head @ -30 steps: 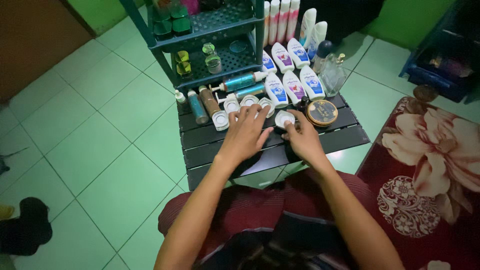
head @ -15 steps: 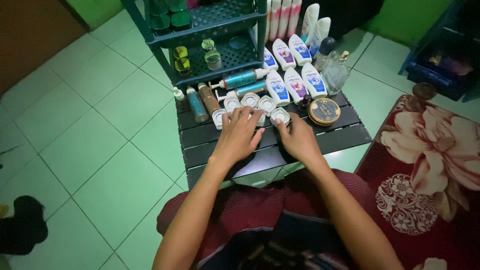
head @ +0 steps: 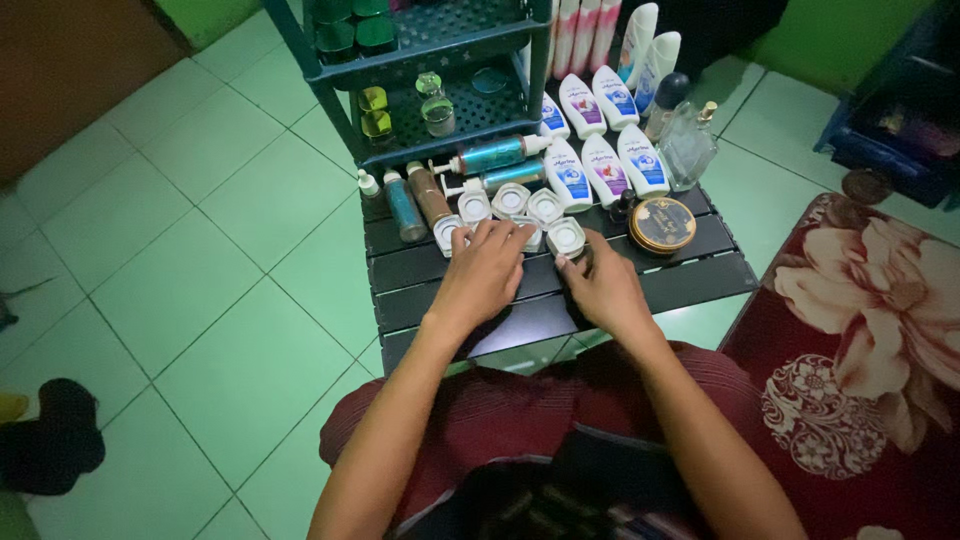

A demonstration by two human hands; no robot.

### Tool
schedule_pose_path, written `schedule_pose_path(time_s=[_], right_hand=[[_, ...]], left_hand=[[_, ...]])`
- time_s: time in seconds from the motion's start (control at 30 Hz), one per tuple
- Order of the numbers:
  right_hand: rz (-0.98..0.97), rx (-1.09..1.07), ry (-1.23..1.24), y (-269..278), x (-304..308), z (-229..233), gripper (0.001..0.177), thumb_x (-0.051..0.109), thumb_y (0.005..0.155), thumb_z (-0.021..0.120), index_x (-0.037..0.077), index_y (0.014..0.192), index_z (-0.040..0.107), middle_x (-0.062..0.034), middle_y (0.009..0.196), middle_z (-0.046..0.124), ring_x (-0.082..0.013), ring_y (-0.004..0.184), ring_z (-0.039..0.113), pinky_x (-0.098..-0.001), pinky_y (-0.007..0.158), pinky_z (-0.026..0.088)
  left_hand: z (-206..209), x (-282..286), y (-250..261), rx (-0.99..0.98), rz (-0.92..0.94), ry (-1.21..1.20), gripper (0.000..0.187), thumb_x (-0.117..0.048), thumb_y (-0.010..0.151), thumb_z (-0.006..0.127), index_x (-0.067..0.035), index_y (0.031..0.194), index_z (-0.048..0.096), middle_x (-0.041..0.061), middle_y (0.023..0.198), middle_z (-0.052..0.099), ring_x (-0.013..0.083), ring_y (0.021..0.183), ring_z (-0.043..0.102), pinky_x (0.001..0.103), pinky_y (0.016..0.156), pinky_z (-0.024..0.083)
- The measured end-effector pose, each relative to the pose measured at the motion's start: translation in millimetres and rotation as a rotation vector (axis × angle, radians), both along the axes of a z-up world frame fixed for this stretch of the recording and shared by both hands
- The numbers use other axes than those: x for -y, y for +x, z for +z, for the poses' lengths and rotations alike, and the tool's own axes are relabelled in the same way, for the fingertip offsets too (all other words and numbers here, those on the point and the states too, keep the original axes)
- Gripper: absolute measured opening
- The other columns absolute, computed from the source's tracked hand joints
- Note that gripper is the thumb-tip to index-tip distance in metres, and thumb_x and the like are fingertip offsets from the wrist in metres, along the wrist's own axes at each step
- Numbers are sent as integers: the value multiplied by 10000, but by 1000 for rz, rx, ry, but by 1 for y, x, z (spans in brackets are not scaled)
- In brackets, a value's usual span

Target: The person organizes cosmetic items on a small table. They move bottles and jars from a green plastic rack onto the table, then repeatedly pick up small white containers, open them, and place them in a grid pattern on the table surface.

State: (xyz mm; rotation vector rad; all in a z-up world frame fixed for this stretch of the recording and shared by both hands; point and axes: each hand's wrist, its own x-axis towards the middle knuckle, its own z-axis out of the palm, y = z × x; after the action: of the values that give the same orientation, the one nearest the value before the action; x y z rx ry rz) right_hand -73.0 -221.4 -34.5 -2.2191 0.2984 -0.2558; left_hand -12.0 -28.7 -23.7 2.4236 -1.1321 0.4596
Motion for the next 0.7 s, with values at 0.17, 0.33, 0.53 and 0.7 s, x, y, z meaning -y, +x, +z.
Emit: schedule_pose_path(time_s=[0.17,0.33,0.53,0.7], right_hand=[[-50,97,-88,-4,-4,5,630,266,867,780,4,1382,529,-192,853,663,-342,767,665,-440,707,526],[-13,475,-247,-8,-10,9,587,227,877,803,-26,1342,548,-227,1088,619,-376,930,624,-457,789,512],[36,485,-262,4,-23,21,505,213,882,785,13,1304,591,-193,1080,625,-351,932,636,-465,798,469],[120,530,-281,17,-35,27,467,216,891,769,37,1288,599,-183,1158,632,-366,1019,625,-467,830,456]], left_hand=[[0,-3,-3,-19,0,-55,472,-166,896,682,-78,1351,592,128,1304,597,318,1248,531,501,991,364],[7,-3,-9,-3,38,-77,467,-200,902,690,-75,1343,601,128,1304,593,325,1256,522,519,1010,359],[14,-5,-12,13,94,-143,462,-249,918,701,-73,1334,608,117,1319,588,318,1269,516,531,1036,362],[15,-12,-12,47,150,-190,486,-260,912,705,-68,1347,606,118,1321,585,323,1277,509,537,1053,347]])
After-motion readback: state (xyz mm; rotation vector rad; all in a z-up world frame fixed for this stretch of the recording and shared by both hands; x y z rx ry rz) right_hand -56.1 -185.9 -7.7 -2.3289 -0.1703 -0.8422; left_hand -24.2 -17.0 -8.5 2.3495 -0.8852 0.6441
